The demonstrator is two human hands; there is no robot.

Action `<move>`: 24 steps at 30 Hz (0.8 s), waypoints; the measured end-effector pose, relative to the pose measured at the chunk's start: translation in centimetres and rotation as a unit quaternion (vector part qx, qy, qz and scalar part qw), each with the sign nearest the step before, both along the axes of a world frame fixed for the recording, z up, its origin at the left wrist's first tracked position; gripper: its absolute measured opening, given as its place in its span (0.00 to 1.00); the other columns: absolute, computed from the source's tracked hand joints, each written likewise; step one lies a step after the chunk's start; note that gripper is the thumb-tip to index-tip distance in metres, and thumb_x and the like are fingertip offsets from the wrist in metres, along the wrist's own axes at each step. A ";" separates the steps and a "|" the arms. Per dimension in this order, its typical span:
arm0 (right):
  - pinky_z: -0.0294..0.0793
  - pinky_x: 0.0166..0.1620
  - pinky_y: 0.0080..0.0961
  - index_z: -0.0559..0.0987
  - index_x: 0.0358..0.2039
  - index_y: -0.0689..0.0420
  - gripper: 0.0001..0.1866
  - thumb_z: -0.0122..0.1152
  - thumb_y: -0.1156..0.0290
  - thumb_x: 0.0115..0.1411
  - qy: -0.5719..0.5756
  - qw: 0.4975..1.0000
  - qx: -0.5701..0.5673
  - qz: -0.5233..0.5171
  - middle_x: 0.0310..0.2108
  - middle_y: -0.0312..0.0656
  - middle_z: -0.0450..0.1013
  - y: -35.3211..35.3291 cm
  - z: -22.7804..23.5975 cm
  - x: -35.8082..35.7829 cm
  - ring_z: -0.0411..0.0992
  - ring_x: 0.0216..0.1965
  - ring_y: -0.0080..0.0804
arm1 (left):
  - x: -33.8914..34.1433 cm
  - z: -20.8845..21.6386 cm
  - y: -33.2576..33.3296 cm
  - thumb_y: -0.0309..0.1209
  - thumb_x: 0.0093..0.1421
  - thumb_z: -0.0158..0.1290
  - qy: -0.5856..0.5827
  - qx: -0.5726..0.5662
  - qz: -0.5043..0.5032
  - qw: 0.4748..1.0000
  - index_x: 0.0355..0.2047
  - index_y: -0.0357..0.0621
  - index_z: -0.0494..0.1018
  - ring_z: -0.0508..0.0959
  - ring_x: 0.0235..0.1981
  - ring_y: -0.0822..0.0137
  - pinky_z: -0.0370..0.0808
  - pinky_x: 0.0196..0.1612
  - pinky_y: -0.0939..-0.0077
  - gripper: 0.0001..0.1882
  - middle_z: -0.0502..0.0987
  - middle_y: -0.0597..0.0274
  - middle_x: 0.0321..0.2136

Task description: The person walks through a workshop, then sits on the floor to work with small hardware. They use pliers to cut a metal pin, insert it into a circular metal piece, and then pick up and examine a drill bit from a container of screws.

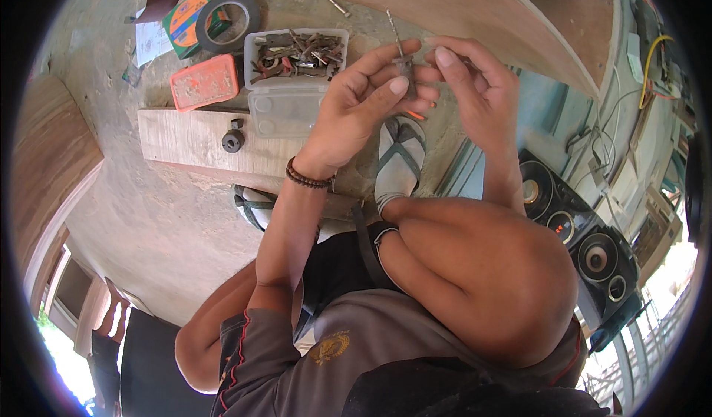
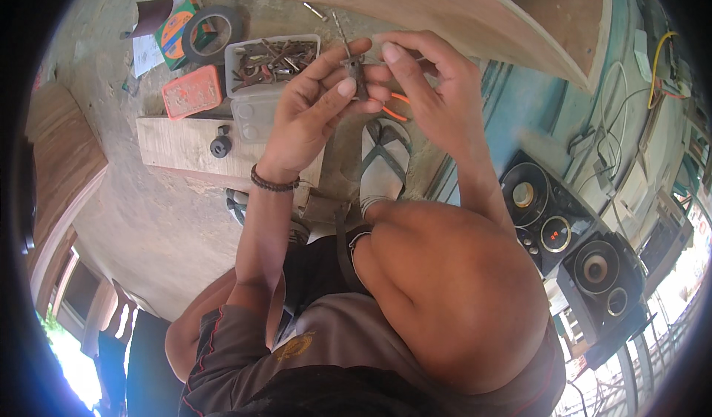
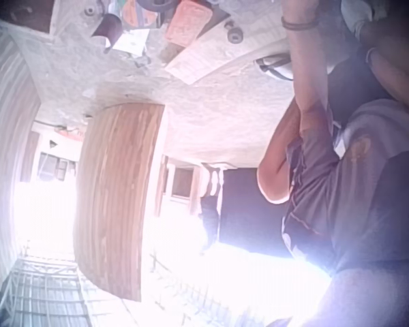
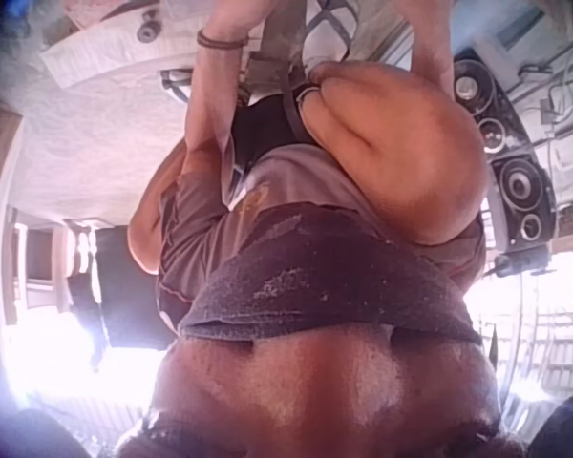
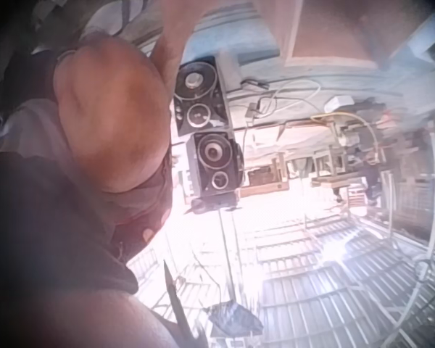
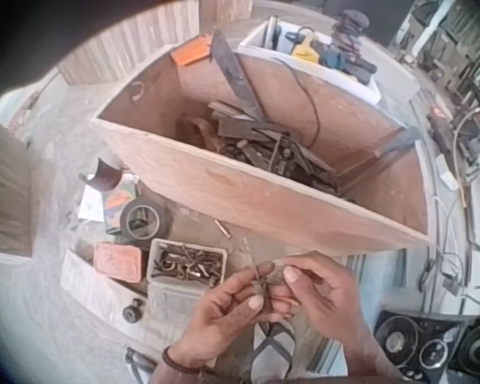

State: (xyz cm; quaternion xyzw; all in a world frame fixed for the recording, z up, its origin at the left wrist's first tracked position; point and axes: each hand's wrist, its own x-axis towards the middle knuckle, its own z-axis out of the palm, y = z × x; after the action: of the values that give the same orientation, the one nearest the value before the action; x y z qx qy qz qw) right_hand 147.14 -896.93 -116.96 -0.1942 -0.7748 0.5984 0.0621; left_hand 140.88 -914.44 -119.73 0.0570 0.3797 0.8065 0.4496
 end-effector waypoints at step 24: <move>0.74 0.37 0.24 0.86 0.40 0.56 0.08 0.67 0.71 0.60 0.126 0.981 0.089 0.117 0.35 0.39 0.74 0.8 1.3 -1.3 0.73 0.35 0.28 | 0.2 0.7 -0.2 0.18 0.66 0.47 0.344 -0.155 0.027 0.926 0.59 0.35 0.69 0.81 0.43 0.61 0.77 0.47 0.70 0.21 0.80 0.50 0.43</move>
State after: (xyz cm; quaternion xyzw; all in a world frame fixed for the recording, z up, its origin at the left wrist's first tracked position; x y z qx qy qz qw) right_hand 145.81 -896.18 -115.64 -0.0184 -0.8282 0.5500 0.1058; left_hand 141.10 -914.65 -119.03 0.2500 0.6326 0.6805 0.2727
